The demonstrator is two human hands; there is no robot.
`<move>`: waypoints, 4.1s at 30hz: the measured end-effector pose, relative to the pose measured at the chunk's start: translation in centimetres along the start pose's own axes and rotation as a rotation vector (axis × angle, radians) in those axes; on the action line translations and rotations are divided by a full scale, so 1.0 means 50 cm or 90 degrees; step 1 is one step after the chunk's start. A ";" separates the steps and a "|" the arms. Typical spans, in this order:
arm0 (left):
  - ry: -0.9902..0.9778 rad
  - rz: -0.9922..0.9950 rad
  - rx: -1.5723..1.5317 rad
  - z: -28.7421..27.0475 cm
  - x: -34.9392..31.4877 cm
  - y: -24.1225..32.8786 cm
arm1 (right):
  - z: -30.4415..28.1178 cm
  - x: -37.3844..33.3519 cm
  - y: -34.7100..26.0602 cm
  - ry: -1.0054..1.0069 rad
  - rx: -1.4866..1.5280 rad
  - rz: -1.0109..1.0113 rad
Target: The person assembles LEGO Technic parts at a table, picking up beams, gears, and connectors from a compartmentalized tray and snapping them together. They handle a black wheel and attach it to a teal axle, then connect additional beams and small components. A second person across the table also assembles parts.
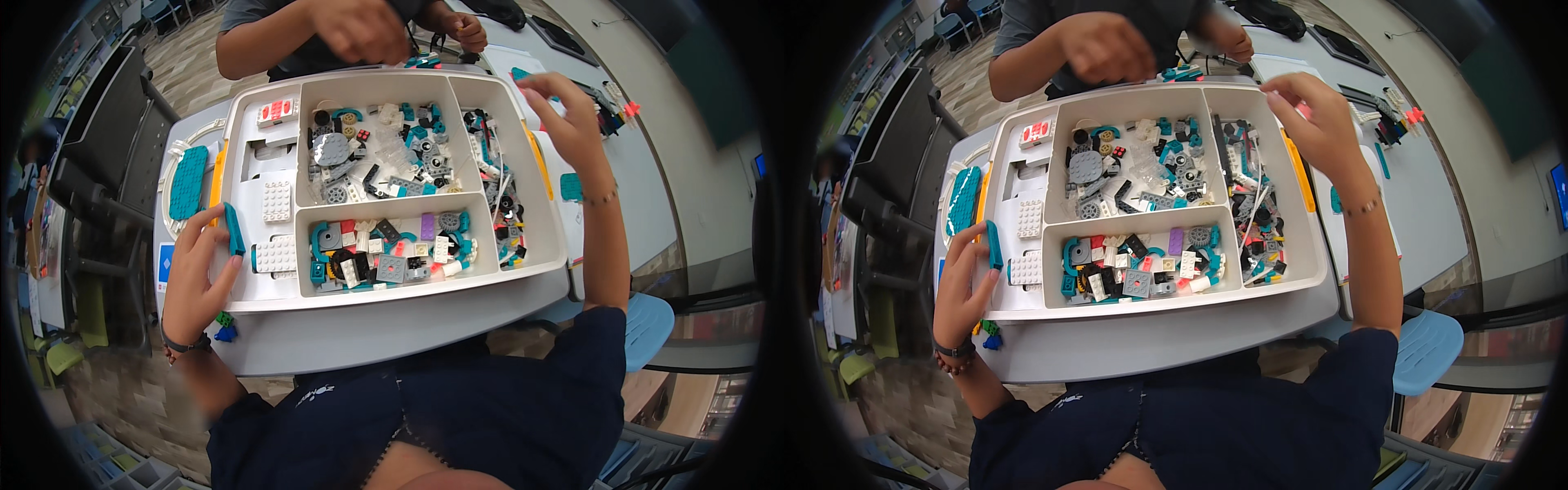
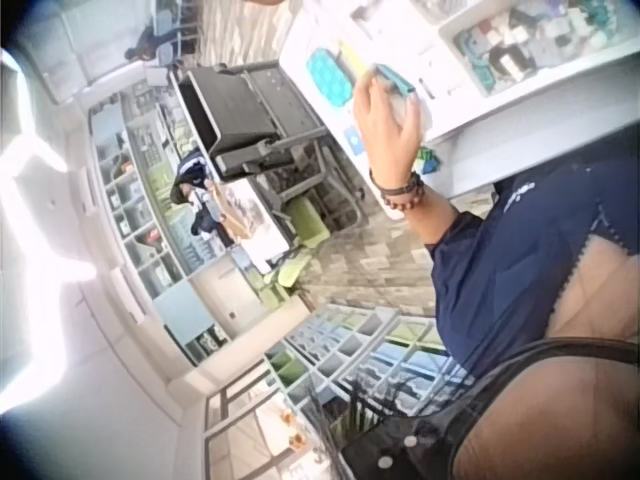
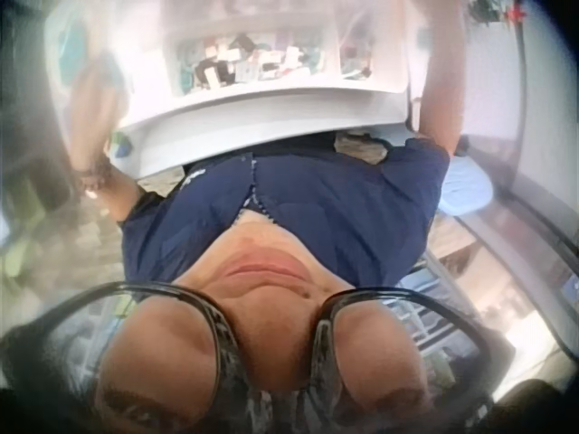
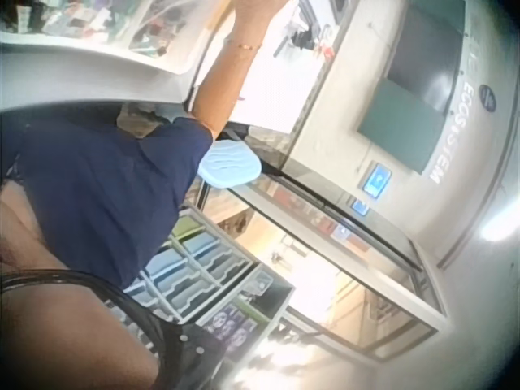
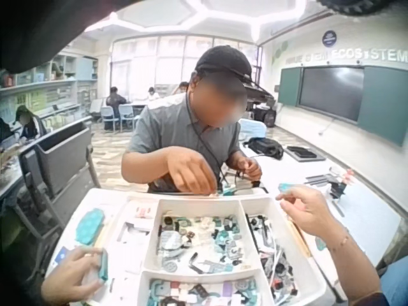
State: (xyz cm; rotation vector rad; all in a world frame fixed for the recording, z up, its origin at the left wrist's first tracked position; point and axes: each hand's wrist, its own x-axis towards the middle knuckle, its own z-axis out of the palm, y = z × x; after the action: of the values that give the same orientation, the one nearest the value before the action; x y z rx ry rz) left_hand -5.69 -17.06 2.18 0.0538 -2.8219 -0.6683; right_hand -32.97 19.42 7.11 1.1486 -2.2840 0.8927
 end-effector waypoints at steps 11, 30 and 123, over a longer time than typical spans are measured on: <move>0.028 0.013 0.002 0.007 0.001 0.001 | 0.028 0.043 0.133 0.047 0.038 0.116; 0.007 -0.023 -0.042 0.006 0.003 0.006 | 0.012 0.049 0.064 -0.517 -0.093 0.222; -0.017 -0.028 0.016 -0.001 0.004 0.011 | 0.015 0.147 0.091 -0.618 0.073 0.351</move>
State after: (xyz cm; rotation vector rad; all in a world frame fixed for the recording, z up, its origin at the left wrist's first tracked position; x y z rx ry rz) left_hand -5.88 -16.60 2.52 0.1118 -2.8619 -0.6471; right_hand -40.92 16.92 9.53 1.1633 -3.5002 0.7212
